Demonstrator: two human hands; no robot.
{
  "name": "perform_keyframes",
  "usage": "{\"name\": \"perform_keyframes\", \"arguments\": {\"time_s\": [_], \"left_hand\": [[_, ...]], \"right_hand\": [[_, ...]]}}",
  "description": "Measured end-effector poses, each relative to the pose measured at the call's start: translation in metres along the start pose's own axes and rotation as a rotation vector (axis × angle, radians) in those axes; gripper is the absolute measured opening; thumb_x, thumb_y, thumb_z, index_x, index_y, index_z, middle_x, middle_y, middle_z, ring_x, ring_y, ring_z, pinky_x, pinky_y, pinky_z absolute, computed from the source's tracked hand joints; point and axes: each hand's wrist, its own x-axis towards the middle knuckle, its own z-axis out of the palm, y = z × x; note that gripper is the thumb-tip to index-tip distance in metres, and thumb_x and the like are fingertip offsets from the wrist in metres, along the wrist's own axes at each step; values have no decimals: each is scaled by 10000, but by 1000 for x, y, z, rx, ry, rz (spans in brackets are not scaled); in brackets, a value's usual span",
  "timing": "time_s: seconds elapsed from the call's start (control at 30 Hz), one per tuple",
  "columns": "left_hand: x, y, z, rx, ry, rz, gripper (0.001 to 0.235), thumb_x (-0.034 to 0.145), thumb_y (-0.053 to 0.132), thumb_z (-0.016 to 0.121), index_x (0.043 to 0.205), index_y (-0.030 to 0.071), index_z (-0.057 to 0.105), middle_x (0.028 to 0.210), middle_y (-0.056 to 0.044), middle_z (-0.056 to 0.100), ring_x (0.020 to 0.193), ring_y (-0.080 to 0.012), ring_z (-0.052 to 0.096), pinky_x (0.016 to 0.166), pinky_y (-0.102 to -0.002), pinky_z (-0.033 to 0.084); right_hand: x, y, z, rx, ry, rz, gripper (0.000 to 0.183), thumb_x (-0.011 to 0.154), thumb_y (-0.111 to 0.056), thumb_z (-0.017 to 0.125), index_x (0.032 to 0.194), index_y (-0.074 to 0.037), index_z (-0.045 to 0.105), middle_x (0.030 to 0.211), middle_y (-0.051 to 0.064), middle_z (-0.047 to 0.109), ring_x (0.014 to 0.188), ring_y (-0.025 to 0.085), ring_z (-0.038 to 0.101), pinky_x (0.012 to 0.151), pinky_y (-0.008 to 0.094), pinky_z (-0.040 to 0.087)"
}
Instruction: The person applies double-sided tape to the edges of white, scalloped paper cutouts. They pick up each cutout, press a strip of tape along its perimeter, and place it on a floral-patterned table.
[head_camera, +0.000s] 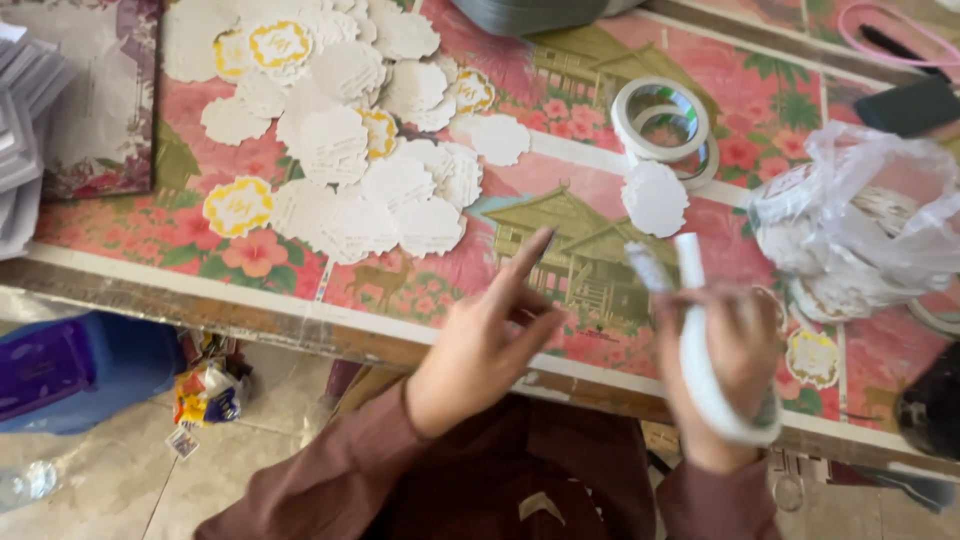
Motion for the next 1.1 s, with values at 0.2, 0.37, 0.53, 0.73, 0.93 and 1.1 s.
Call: {"name": "perform_keyframes", "arguments": {"time_s": [0.2,0.37,0.53,0.73,0.93,1.1], "left_hand": [[8,-32,28,-56,-52,-233,718,802,140,643,1442,195,322,935,-56,703,880,-217,705,790,-311,527],[20,-40,21,42,-74,-136,665,785,66,667,1385,205,416,887,-4,727,785,-173,701,733,-299,539],[30,-47,21,113,-142,-15,600,822,83,693,1360,205,460,749,22,649,670,-120,638,685,-268,532],[36,-58,18,213,-77,127,419,858,161,681,1254,167,547,820,-29,695,751,-193,685,697,-320,511],[36,-64,16,166,-201,200,519,890,182,706,1345,259,467,860,19,654,671,-108,640,668,-276,513],[34,-54,3,160,-98,227,363,925,174,629,1273,180,526,930,-53,724,807,-174,711,739,-314,545]], "right_hand": [[-19,-68,-5,189,-124,-114,130,847,-105,716,871,-15,626,932,138,598,875,311,596,855,410,482],[-47,-42,-6,259,-76,183,140,903,-80,681,1004,13,651,986,172,634,913,276,617,810,351,509],[-42,-38,0,187,-88,221,106,934,72,719,1034,89,684,960,196,611,880,305,597,808,392,494],[-43,-34,16,151,-94,155,118,971,-28,693,1010,83,698,951,172,599,886,303,606,810,402,509],[-23,-33,19,94,-217,107,377,884,-174,790,1171,36,665,1041,161,570,1001,341,561,888,442,467],[-24,-16,21,397,-230,323,138,851,18,761,876,66,635,900,157,590,897,269,570,814,347,464]]}}
